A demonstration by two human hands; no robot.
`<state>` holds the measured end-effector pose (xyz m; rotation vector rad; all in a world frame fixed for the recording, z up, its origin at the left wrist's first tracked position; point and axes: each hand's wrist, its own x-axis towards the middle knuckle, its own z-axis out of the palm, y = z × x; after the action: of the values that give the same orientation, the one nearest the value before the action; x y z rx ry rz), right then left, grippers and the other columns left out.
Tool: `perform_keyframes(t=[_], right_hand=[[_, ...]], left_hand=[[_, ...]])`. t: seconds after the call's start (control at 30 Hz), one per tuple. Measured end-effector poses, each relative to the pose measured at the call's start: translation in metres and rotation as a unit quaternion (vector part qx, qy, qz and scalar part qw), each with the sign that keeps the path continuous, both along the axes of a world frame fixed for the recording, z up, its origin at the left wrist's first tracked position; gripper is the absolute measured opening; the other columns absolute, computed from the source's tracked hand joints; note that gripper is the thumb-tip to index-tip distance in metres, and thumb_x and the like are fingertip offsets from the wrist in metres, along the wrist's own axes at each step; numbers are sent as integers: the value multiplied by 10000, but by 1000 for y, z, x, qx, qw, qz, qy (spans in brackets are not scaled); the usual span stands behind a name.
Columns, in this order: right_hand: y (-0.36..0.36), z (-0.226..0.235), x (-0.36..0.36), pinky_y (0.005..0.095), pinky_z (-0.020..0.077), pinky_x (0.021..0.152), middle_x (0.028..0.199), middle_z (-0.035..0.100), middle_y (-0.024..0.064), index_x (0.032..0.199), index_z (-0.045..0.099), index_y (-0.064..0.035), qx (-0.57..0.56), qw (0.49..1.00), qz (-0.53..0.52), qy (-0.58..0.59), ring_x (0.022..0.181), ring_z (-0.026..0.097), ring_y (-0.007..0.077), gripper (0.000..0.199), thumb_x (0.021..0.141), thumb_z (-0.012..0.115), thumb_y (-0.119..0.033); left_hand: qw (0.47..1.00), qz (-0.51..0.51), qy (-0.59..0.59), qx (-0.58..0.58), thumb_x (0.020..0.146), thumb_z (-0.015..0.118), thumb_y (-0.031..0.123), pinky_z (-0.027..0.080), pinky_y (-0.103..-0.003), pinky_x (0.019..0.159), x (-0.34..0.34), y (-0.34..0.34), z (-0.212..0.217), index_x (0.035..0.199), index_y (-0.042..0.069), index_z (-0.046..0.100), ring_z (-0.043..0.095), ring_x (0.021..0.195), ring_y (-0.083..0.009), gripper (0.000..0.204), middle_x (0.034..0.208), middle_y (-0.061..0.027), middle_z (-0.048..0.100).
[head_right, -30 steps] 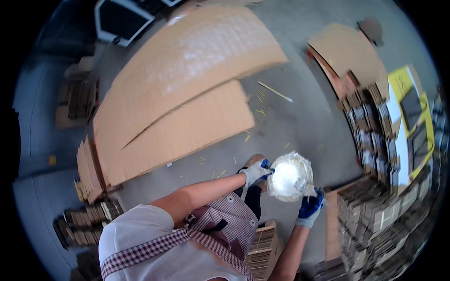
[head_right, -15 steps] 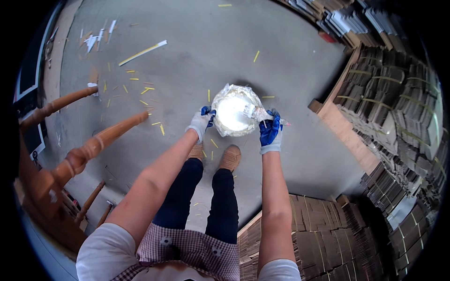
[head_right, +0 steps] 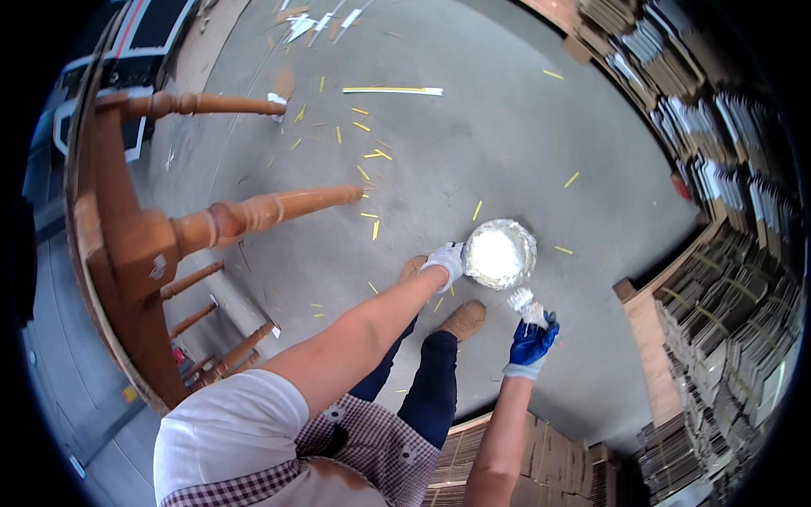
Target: The person applies white glue to a large flat cardboard sheet using a small brush, spreading it in parallel strokes across the surface. They then lift and fold the glued cardboard, pressing the edges together to form a joint.
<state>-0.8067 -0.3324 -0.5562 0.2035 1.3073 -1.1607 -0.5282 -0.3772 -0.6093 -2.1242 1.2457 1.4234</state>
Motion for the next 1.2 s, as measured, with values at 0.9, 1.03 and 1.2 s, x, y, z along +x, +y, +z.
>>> perform_keyframes(t=[0.9,1.03,1.2], right_hand=[[31,668,533,424,519,940,1212,632,144,1246,609,-64,-666,377,555,326,1076,633,334,510,762,662,88],[95,659,594,475,437,1019,1353,540,119,1265,602,-100,-669,214,593,395,1232,512,357,570,705,705,-63],[113,624,637,472,404,1044,1358,531,112,1311,579,-122,-631,118,624,445,1255,486,339,617,709,716,-119]], left_hand=[[820,77,-216,-524,823,651,456,321,-525,1125,373,276,645,1290,72,597,484,1291,-345,607,1350,-134,553],[856,15,-188,-482,872,604,513,317,-487,1135,398,286,632,1304,115,551,464,1316,-316,590,1355,-113,539],[874,93,-115,-462,854,630,485,345,-461,1097,406,287,605,1299,93,513,464,1278,-303,605,1350,-176,494]])
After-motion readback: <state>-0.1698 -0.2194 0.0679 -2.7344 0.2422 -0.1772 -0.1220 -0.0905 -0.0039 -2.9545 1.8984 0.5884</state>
